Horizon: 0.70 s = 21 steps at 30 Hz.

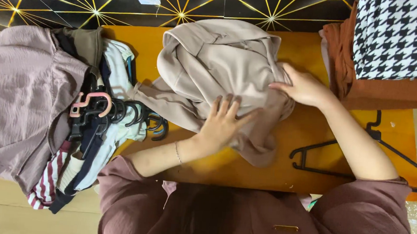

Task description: Removing a shirt from a hanger, cutting off a price tag with scissors, and then buttoning the shirt.

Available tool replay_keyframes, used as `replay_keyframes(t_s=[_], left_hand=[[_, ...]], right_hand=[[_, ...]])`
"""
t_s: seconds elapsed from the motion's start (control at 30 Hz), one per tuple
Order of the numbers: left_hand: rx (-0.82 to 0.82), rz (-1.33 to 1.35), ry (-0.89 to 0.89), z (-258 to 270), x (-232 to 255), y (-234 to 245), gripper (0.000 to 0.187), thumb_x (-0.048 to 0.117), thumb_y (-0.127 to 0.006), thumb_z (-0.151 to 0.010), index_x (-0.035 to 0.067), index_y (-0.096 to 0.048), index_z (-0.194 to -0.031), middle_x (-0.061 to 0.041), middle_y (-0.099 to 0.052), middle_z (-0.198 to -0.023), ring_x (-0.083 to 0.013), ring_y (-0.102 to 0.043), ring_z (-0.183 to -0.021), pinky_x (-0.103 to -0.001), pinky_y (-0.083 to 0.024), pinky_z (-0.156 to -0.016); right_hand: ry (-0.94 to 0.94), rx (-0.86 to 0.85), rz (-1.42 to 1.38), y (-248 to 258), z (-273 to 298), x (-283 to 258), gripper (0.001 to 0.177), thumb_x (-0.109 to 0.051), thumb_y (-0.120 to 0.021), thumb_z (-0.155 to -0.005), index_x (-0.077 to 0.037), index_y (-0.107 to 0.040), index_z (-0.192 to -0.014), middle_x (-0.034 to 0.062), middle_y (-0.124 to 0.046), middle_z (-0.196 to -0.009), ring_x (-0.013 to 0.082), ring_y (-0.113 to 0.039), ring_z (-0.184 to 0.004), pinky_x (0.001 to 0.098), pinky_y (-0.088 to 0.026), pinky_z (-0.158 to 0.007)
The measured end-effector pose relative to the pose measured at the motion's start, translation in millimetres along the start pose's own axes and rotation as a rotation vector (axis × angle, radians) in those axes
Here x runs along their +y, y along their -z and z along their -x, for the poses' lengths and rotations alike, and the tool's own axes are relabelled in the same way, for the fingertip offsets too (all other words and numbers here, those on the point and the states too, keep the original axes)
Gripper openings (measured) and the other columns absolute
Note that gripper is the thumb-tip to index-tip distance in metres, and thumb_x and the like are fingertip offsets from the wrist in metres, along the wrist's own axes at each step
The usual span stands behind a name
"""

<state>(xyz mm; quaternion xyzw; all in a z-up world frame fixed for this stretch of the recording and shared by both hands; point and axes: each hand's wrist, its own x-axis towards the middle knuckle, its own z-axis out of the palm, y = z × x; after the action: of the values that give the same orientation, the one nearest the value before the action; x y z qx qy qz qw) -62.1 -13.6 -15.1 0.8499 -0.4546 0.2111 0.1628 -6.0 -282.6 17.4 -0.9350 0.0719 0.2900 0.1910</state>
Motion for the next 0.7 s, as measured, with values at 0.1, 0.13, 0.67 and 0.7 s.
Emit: replay_keyframes(t_s=[0.1,0.13,0.67,0.7], left_hand=[[-0.043,0.072,0.059,4.4,-22.3,0.5,0.07,-0.004,-0.068,-0.075,0.021,-0.059,-0.14,-0.018,-0.062,-0.124,-0.0379,-0.06,-0.119,-0.049,-0.051,-0.103],[-0.045,0.073,0.056,1.8,-32.1,22.0,0.07,-0.004,-0.068,-0.075,0.021,-0.059,-0.14,-0.018,-0.062,-0.124,-0.0379,-0.06,-0.119,-0.049,-0.051,-0.103],[-0.591,0.858,0.171,9.4,-98.9,177.2,0.071,-0.004,-0.057,-0.08,0.008,-0.044,-0.148,-0.009,-0.053,-0.146,-0.0236,-0.073,-0.106,-0.035,-0.053,-0.099],[-1.086,0.979,0.168,6.2,-97.2,171.7,0.092,0.007,-0.068,-0.078,0.016,-0.03,-0.161,0.0,-0.041,-0.162,-0.0157,-0.081,-0.093,-0.031,-0.056,-0.092]], right_hand=[[0.185,0.151,-0.354,-11.4,-30.6,52.8,0.066,-0.044,-0.065,-0.095,-0.008,-0.048,-0.148,0.014,-0.067,-0.133,0.0243,-0.063,-0.118,0.0398,-0.049,-0.101],[0.183,0.151,-0.357,-6.7,-25.1,56.4,0.066,-0.044,-0.065,-0.095,-0.008,-0.048,-0.148,0.014,-0.067,-0.133,0.0243,-0.063,-0.118,0.0398,-0.049,-0.101],[0.163,0.806,-0.482,63.8,84.7,-34.7,0.025,-0.026,-0.055,-0.113,-0.008,-0.063,-0.127,0.0142,-0.063,-0.126,0.0292,-0.061,-0.119,0.0397,-0.048,-0.107],[-0.374,0.403,-0.654,72.9,108.4,-69.9,0.031,-0.042,-0.056,-0.109,-0.015,-0.068,-0.118,0.0162,-0.064,-0.117,0.0311,-0.063,-0.11,0.042,-0.051,-0.098]])
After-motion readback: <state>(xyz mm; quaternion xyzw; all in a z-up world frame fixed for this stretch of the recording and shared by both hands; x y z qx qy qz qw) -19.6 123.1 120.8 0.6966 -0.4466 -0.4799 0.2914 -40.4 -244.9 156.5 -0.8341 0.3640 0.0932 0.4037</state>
